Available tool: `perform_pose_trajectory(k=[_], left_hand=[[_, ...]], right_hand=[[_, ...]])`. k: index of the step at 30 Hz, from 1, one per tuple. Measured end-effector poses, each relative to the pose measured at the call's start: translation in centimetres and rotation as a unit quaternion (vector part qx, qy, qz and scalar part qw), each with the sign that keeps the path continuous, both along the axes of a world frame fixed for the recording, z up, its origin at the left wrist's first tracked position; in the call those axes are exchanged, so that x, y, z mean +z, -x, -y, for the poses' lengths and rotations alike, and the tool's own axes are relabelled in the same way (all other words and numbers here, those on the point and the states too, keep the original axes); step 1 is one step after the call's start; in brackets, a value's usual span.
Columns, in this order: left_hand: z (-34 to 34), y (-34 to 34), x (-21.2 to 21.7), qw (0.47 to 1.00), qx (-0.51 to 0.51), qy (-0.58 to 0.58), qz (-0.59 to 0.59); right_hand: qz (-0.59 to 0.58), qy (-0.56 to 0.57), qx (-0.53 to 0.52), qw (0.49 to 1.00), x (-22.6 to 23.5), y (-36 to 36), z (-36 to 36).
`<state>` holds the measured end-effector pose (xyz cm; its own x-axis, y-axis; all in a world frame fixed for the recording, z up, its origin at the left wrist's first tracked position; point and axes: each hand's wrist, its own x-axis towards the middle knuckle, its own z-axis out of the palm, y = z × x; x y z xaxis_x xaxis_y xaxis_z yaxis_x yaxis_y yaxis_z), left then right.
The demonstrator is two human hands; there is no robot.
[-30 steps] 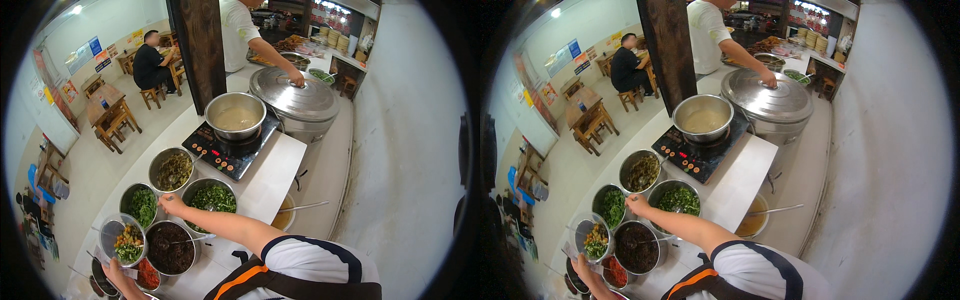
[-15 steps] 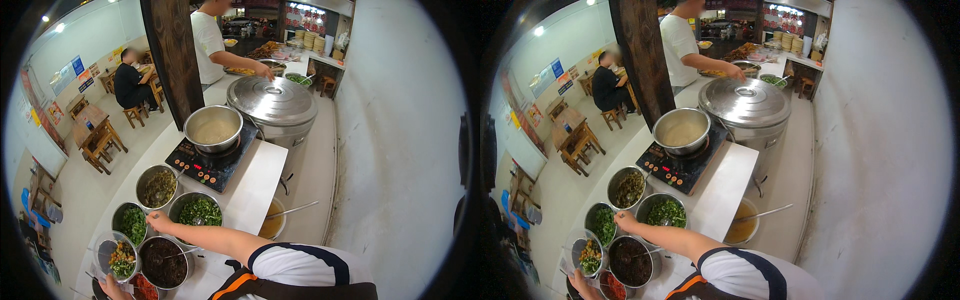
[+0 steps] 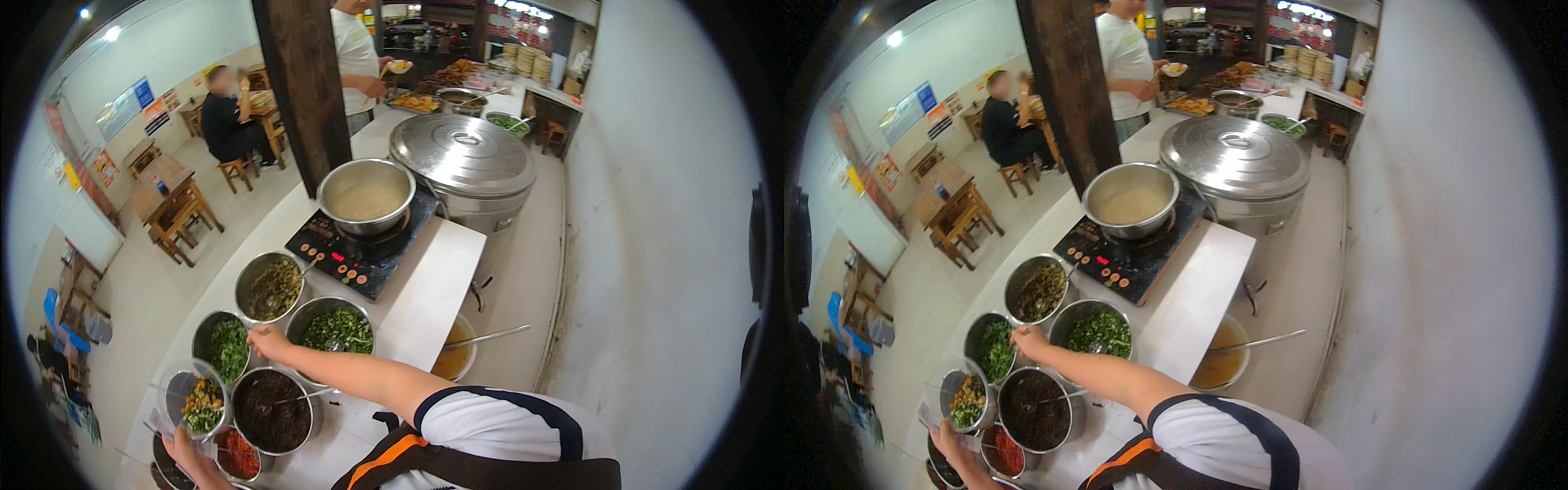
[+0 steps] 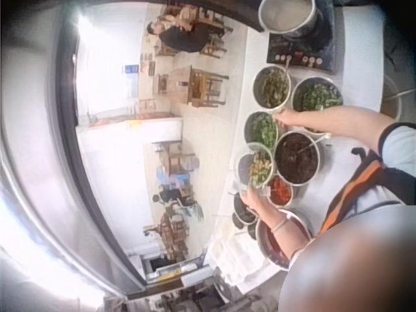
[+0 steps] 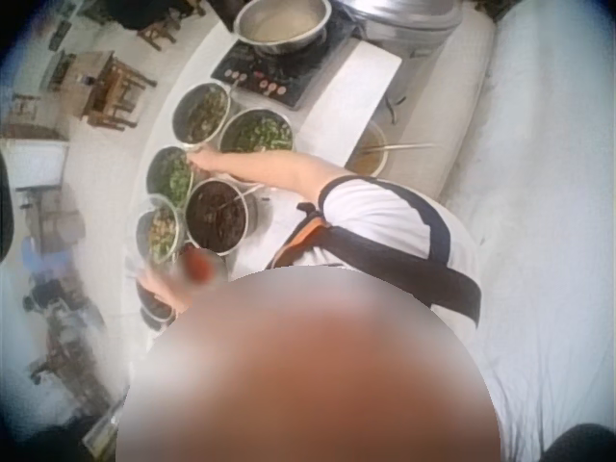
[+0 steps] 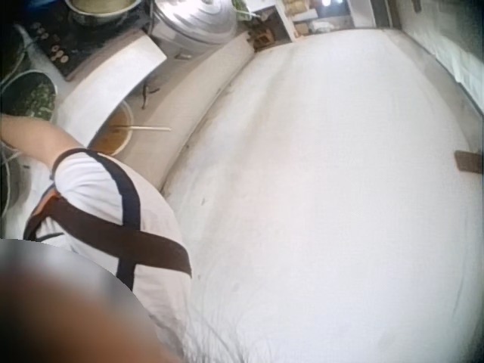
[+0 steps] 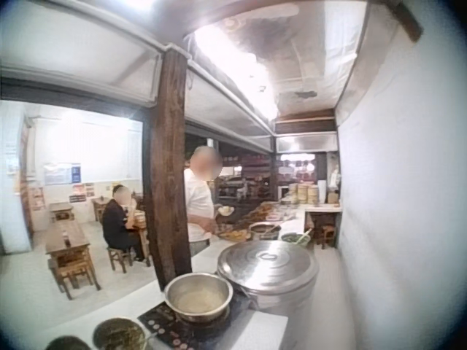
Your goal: The person assembles a mixed food bowl by using chopsticks to transfer various cooked items from trays into a clear plastic bowl, then adds chopped greens and ladles broth from a large pot. The person checks a printed order ticket before adding more toppings and completing the bowl.
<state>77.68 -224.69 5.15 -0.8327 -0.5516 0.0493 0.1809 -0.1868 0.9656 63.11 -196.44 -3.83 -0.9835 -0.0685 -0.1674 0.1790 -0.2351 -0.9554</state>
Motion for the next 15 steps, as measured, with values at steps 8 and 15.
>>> perform_pose_trajectory(k=[8, 15], left_hand=[[0.6, 0.0, -0.7, 0.973, 0.109, 0.154, 0.134], [-1.1, 0.8, 1.4, 0.992, 0.103, 0.058, 0.05]], right_hand=[[0.015, -0.04, 0.066, 0.997, 2.0, 0.8, -1.3], [0.062, -0.013, 0.051, 0.997, 1.9, 3.6, -0.9]])
